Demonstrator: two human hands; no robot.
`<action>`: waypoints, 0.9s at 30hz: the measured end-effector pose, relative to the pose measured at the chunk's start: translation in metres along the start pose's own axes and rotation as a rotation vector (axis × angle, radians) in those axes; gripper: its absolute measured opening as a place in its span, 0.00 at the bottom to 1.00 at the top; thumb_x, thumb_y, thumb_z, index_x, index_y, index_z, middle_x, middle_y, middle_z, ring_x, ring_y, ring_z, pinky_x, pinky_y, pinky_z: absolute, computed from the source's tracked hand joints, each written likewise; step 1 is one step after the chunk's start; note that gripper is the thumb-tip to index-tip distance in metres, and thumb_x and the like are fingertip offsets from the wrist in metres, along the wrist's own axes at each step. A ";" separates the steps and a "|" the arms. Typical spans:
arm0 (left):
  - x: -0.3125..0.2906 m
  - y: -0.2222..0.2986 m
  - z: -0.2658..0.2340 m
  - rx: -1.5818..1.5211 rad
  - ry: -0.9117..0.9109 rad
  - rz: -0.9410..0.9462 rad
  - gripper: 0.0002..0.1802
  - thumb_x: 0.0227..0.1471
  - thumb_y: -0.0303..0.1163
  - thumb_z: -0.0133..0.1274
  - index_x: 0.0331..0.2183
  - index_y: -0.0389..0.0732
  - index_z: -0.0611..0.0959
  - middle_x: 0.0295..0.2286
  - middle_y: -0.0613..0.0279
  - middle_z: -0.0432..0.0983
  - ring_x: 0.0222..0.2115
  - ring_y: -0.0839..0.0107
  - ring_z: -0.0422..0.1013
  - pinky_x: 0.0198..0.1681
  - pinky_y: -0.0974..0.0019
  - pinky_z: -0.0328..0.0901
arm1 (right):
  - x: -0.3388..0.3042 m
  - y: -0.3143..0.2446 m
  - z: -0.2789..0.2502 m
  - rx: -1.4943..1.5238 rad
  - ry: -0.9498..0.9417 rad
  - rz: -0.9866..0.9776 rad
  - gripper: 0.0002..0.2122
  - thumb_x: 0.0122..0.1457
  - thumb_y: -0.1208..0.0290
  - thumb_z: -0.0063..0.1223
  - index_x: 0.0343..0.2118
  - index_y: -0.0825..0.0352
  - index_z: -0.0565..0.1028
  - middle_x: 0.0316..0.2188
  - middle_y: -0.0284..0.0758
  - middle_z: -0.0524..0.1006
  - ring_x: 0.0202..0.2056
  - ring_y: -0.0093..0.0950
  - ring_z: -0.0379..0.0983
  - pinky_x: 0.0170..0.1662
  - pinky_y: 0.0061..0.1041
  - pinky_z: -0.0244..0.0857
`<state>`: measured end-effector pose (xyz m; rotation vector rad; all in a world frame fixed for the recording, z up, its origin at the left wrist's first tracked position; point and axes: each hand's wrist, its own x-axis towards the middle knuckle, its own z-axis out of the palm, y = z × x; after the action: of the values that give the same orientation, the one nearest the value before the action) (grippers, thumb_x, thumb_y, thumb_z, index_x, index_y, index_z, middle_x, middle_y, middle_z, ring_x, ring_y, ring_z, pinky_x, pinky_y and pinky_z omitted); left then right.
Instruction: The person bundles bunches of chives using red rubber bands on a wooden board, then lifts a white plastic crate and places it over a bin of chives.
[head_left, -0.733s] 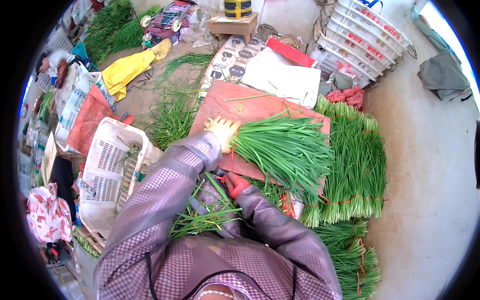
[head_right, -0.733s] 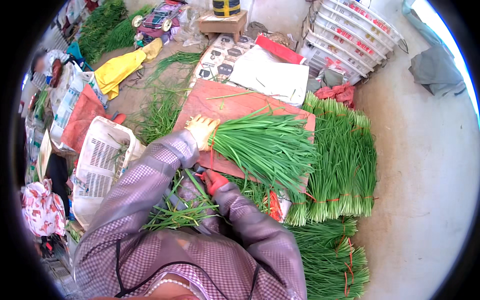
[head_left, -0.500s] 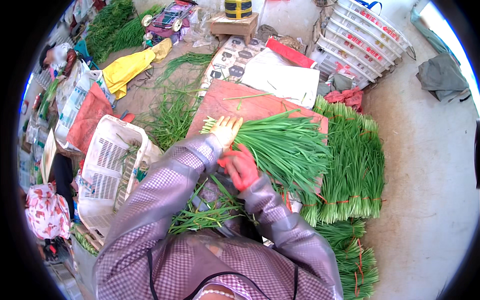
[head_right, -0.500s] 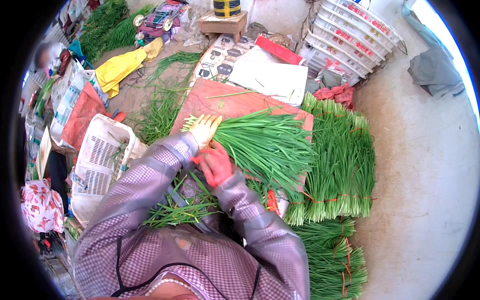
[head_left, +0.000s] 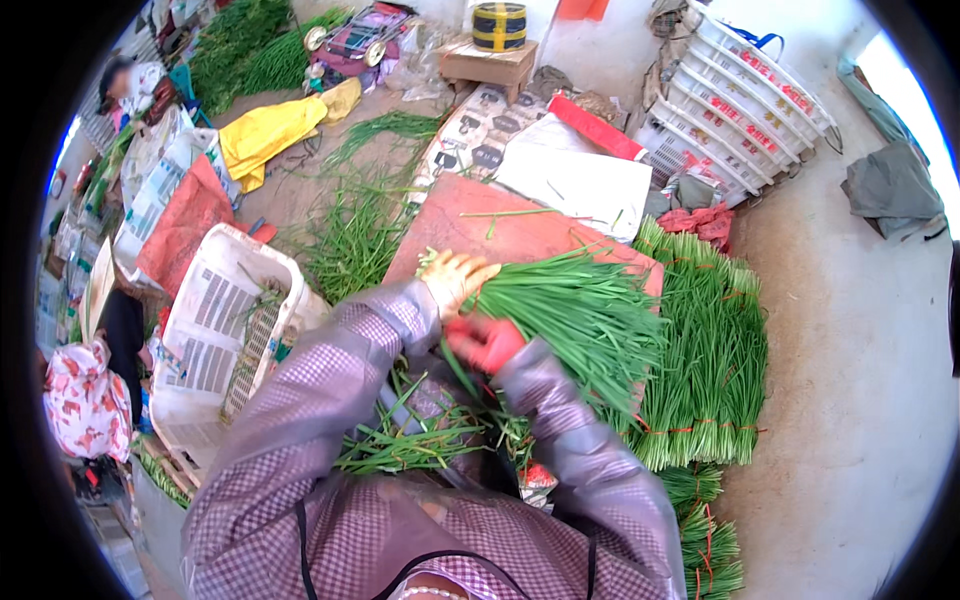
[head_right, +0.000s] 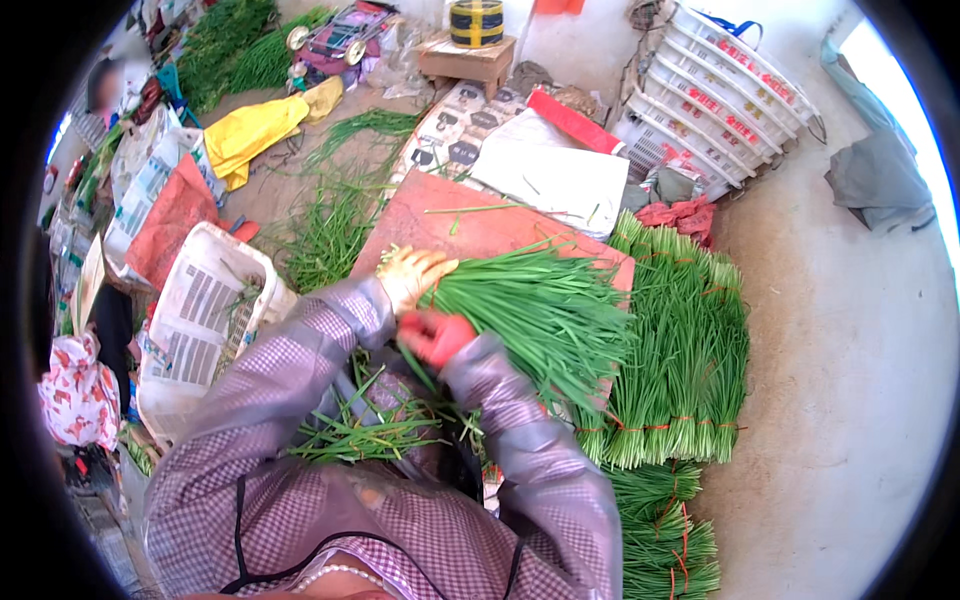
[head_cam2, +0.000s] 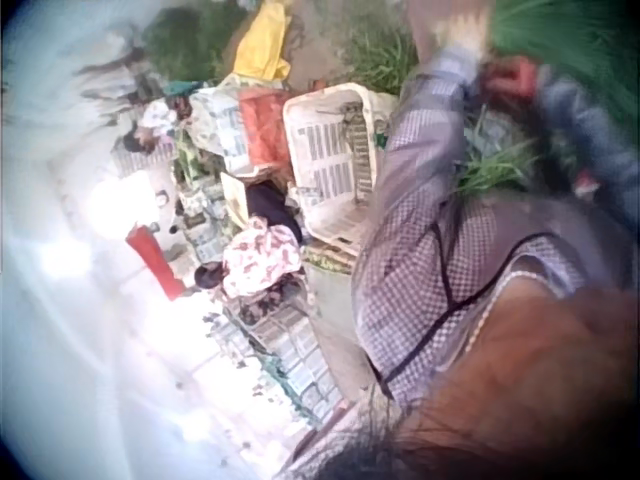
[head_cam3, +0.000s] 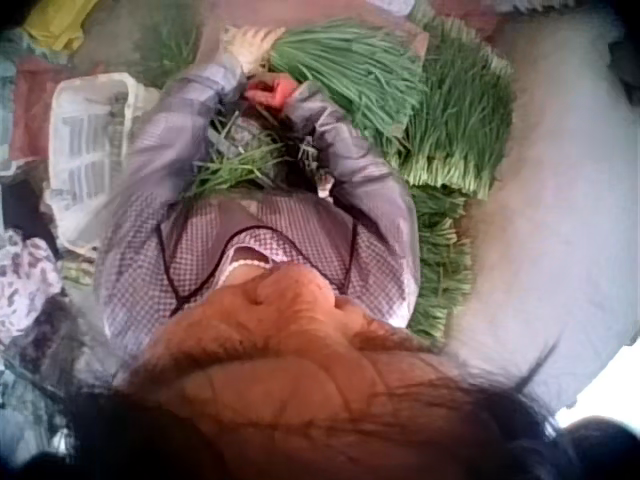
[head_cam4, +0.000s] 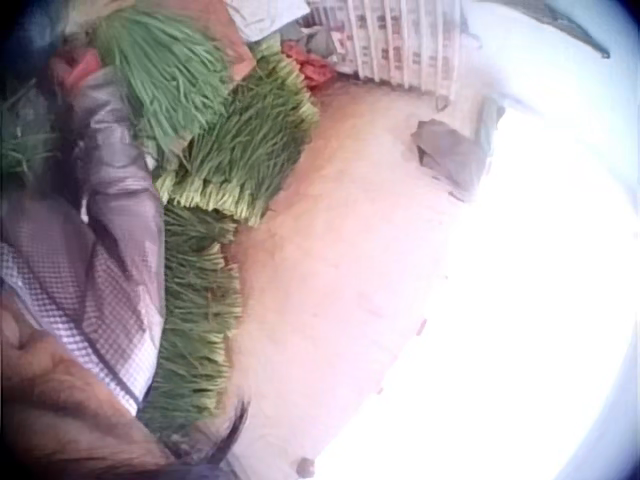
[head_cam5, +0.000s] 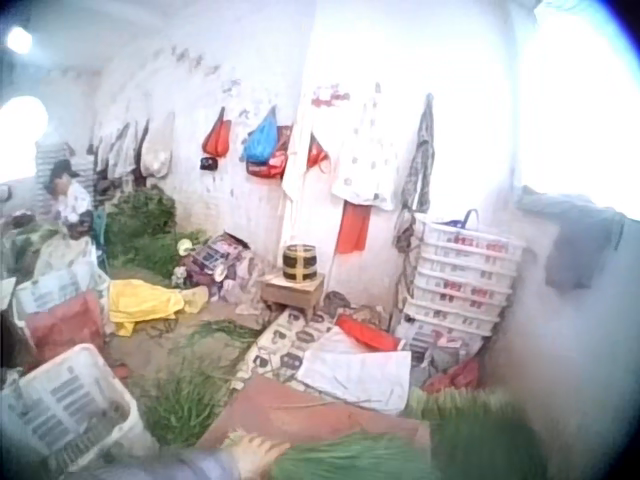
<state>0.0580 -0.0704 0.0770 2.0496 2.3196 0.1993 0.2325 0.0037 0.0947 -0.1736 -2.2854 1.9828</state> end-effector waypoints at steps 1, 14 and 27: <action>-0.010 -0.002 -0.006 0.089 -0.104 -0.099 0.58 0.33 0.45 0.65 0.63 0.50 0.52 0.59 0.54 0.56 0.60 0.55 0.55 0.61 0.42 0.46 | 0.013 -0.031 -0.021 -0.068 -0.137 0.208 0.24 0.54 0.59 0.60 0.50 0.70 0.71 0.35 0.37 0.79 0.38 0.30 0.75 0.45 0.30 0.68; -0.028 -0.028 -0.006 -0.190 -0.258 -0.315 0.65 0.33 0.46 0.69 0.63 0.38 0.45 0.56 0.45 0.56 0.56 0.47 0.58 0.58 0.55 0.58 | 0.053 -0.004 -0.057 -1.396 -0.130 0.313 0.53 0.32 0.59 0.70 0.65 0.53 0.51 0.56 0.39 0.65 0.55 0.40 0.63 0.57 0.42 0.57; -0.103 -0.005 -0.117 -1.345 0.406 -0.265 0.66 0.37 0.58 0.66 0.63 0.34 0.46 0.63 0.45 0.42 0.65 0.59 0.36 0.66 0.59 0.37 | 0.013 -0.136 -0.060 -1.321 0.730 -0.275 0.50 0.34 0.57 0.69 0.64 0.58 0.54 0.51 0.39 0.69 0.50 0.39 0.66 0.52 0.43 0.55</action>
<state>0.0523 -0.1808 0.1867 1.0233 1.6237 1.6801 0.2276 0.0456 0.2381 -0.5123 -2.4031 -0.0142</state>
